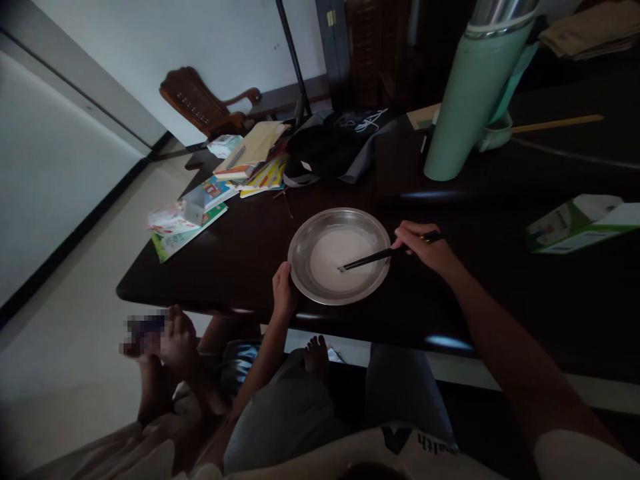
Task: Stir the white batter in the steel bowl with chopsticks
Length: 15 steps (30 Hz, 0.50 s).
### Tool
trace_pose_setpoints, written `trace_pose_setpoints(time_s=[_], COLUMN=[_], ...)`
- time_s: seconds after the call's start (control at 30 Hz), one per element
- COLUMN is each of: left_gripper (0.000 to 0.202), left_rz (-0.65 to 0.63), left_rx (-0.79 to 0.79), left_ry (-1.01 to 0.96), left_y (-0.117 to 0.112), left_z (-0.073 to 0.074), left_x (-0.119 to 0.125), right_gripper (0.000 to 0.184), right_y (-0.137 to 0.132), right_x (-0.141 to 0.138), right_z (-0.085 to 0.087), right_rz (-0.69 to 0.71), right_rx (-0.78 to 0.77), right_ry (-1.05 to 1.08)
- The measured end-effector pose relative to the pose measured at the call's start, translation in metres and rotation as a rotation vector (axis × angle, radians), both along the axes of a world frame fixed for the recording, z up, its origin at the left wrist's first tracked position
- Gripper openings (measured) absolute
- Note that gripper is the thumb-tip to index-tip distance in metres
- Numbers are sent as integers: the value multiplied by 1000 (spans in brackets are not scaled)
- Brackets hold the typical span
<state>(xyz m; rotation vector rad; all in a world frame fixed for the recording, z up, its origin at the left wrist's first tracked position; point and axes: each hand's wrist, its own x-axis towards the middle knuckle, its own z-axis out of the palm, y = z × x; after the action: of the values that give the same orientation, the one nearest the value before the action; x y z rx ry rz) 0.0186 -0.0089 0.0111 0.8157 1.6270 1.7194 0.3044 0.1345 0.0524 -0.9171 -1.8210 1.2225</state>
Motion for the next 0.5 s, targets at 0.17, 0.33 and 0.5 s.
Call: trace_pose_setpoints(time_s=[0.17,0.33,0.5], left_gripper=[44,44,43], left_rz=[5,4,7], left_rx=[3,6,20], left_ry=[-22,-19,-22], left_y=[-1,0,0], left_z=[2,1,0], left_x=[1,1,0], right_gripper=[34,44,36], right_y=[-3,2,-3], right_x=[-8,0,-7], right_z=[4,2,3], right_rz=[7,-48,73], right_rx=[74,26,30], right_ry=[-76,-5,-78])
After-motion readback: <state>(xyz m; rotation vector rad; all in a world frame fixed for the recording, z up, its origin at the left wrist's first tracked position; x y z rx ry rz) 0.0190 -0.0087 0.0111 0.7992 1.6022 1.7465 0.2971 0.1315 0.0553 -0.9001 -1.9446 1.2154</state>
